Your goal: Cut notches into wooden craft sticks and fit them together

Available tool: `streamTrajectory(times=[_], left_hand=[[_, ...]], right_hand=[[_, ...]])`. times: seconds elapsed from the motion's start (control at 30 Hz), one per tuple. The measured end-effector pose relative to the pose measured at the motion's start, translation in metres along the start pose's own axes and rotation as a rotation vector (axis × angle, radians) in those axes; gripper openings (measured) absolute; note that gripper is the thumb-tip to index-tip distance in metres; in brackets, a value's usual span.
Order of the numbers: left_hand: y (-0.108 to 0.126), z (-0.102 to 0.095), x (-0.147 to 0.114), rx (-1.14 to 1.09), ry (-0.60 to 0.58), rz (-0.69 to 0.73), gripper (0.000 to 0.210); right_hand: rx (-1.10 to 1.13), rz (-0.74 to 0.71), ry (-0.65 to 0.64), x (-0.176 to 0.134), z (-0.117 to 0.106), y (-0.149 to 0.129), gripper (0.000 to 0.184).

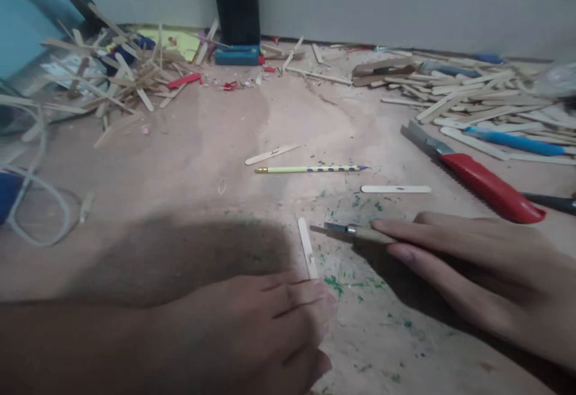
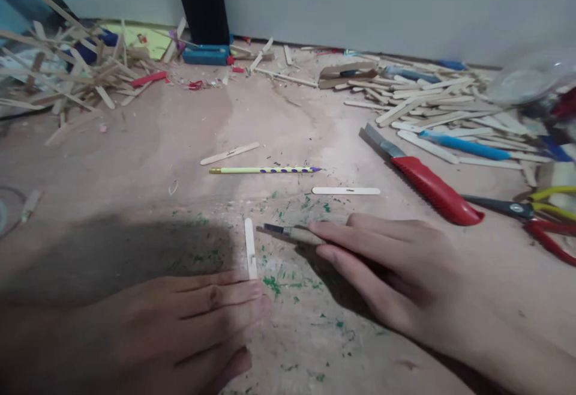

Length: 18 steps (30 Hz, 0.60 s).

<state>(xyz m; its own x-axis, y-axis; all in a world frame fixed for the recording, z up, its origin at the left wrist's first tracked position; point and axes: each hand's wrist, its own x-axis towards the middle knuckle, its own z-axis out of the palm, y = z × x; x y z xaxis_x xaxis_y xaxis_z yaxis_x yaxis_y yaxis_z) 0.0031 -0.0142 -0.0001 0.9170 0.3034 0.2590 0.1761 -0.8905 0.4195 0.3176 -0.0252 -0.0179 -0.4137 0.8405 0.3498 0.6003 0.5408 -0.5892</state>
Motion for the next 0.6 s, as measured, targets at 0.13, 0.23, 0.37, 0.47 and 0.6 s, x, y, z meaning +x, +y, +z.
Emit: streamTrajectory(times=[0.13,0.23,0.37,0.47,0.6], left_hand=[[-0.004,-0.017,0.003,0.054,-0.113,0.085,0.043],[-0.006,-0.026,0.002,0.128,-0.191,0.127,0.042],[-0.009,-0.025,0.000,0.252,-0.165,0.106,0.039],[-0.017,-0.018,0.001,0.355,-0.117,-0.026,0.029],[-0.038,-0.020,0.006,0.410,-0.122,-0.243,0.023]], right_hand=[[0.003,-0.103,-0.075,0.015,-0.006,-0.002,0.024],[-0.041,-0.147,-0.071,0.023,-0.010,-0.004,0.019],[-0.112,-0.141,-0.040,0.028,-0.016,0.003,0.019],[-0.221,-0.098,-0.020,0.033,-0.019,0.016,0.013],[-0.341,-0.071,-0.006,0.046,-0.015,0.039,0.026]])
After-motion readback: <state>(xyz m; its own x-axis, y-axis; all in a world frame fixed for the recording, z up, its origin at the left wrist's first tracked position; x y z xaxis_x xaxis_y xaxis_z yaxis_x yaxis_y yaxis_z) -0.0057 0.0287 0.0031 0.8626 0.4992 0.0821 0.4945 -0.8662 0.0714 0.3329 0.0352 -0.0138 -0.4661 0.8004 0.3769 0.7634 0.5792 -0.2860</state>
